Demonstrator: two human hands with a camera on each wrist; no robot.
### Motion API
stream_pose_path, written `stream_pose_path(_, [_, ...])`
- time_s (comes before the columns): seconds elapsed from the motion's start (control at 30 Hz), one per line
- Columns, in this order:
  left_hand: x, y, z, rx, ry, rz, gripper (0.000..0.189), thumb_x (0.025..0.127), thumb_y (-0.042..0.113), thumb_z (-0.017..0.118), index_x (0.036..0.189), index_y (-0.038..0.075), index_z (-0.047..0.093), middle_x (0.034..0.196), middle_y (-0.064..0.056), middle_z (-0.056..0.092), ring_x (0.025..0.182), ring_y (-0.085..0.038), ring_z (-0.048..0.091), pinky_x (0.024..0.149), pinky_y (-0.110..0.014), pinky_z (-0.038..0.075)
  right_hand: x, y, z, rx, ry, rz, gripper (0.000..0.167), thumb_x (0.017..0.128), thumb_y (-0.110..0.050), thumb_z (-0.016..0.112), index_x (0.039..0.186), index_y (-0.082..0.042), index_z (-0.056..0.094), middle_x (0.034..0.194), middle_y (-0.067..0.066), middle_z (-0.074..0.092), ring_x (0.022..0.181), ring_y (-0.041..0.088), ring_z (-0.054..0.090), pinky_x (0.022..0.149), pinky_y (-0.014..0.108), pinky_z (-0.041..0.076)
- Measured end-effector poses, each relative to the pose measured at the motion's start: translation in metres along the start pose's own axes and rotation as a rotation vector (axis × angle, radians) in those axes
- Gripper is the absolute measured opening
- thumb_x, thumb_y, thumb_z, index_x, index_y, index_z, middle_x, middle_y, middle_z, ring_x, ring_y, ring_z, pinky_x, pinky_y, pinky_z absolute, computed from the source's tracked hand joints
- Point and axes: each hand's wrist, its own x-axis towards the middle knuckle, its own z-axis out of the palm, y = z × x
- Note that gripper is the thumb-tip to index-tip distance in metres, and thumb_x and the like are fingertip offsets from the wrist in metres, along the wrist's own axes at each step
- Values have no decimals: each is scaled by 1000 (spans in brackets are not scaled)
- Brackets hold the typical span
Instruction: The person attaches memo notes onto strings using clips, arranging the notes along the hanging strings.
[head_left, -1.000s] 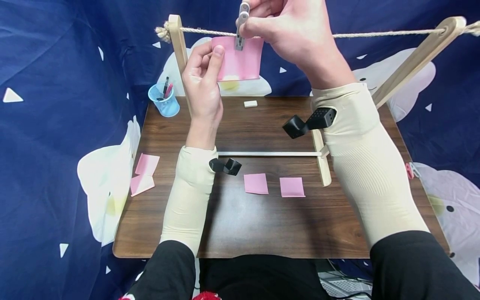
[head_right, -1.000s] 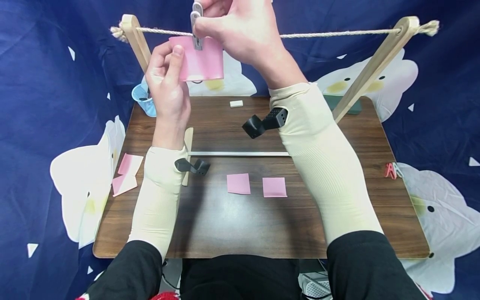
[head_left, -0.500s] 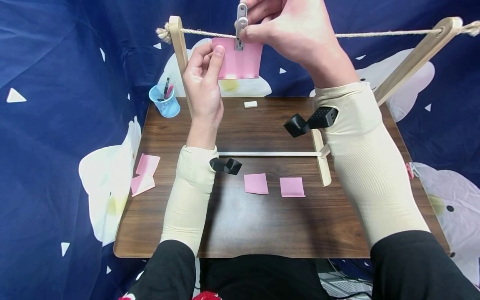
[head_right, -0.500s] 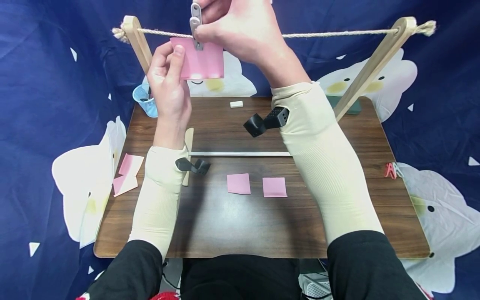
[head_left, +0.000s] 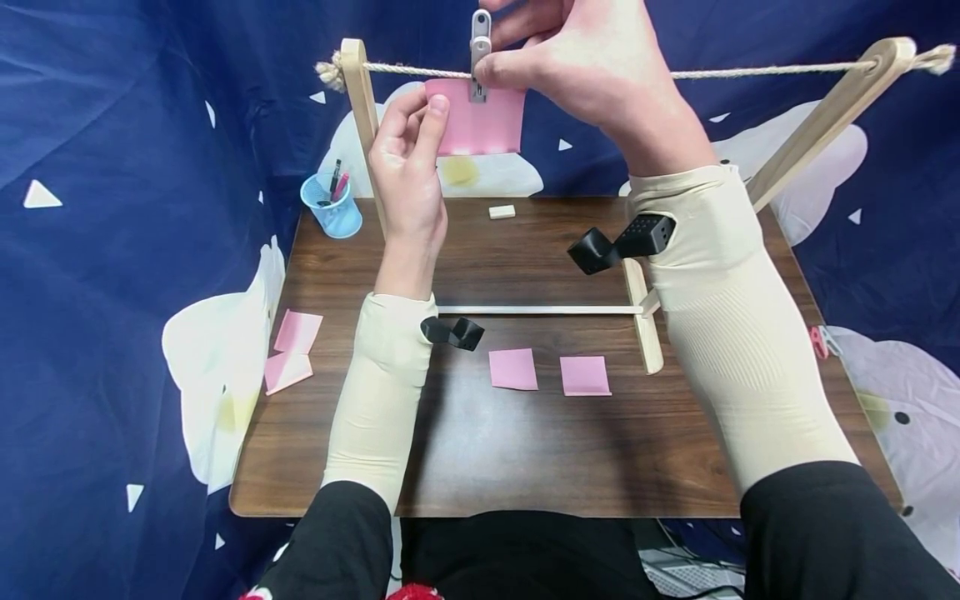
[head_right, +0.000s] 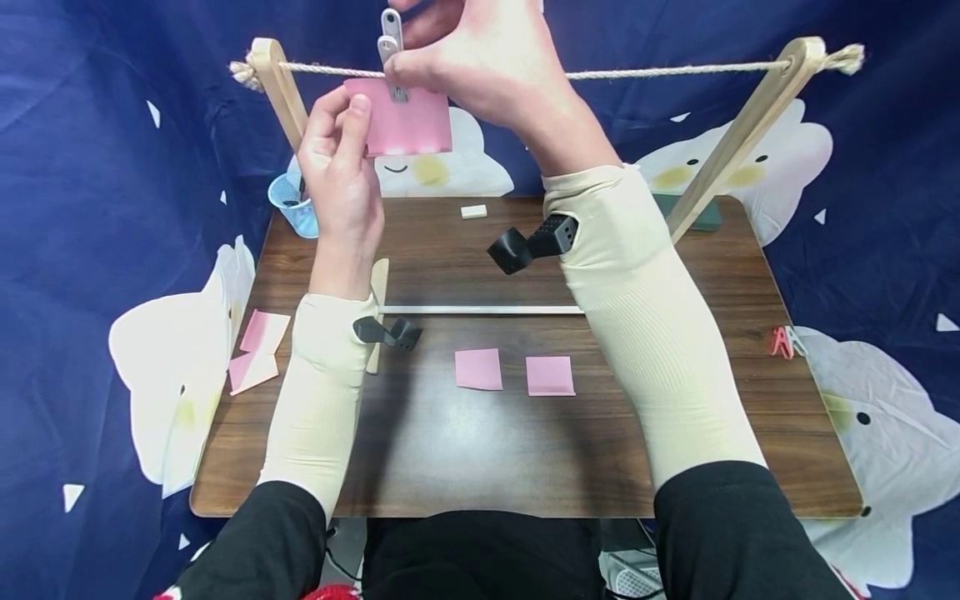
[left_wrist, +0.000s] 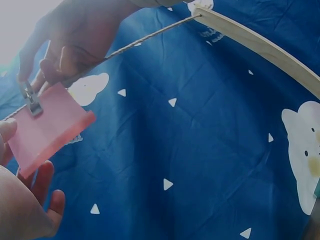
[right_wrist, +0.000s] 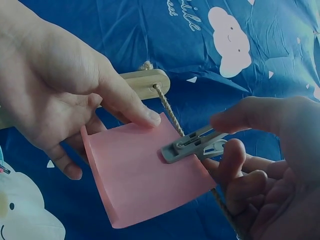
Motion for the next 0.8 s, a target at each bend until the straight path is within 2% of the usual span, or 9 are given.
stream_pose_path(0.2, [0,0,0,-5,1,2,12,95,-9,59,101,-2,68,90,-2,65,88,-13,62,81,-24,48,-2,-1,-1,20,19,18,48,76,-11,84,122,-12,67,97,-3,75,91,9,70,86,21,53])
stream_pose_path(0.3, [-1,-1,-1,-7,-5,-3,12,95,-8,59,103,-4,67,92,-2,65,89,-13,62,81,-25,49,-5,-1,-3,30,36,26,50,76,-14,85,122,-13,67,101,-2,76,93,11,69,89,21,53])
stream_pose_path(0.43, [-2,-3,-3,7,-21,-10,15,97,-7,57,110,-6,64,94,-2,65,91,-12,62,79,-25,49,-10,0,-7,110,61,9,45,77,-11,85,119,-12,69,107,1,76,97,13,70,90,22,55])
stream_pose_path(0.53, [-3,-5,-5,42,-33,-10,21,97,-5,57,118,-10,60,95,0,66,90,-11,61,75,-24,48,-15,0,-11,177,91,-14,39,77,-9,84,115,-11,72,105,1,77,89,15,70,77,20,52])
stream_pose_path(0.63, [-5,-7,-8,64,-36,-13,25,97,-4,57,121,-11,58,95,1,66,88,-11,59,72,-24,46,-21,0,-16,173,126,-48,34,79,-11,83,112,-12,74,103,-1,78,78,17,66,65,23,44])
stream_pose_path(0.67, [-5,-8,-9,69,-35,-13,26,97,-4,58,122,-11,58,95,2,66,87,-11,59,71,-24,45,-24,0,-18,173,136,-51,32,79,-12,83,110,-12,75,102,-1,78,75,17,64,63,25,40])
stream_pose_path(0.8, [-7,-10,-12,66,-22,-26,25,97,-4,58,121,-9,60,95,2,67,87,-10,59,70,-25,45,-33,4,-26,195,171,-81,31,79,-11,83,109,-10,76,102,2,78,72,18,62,61,24,40])
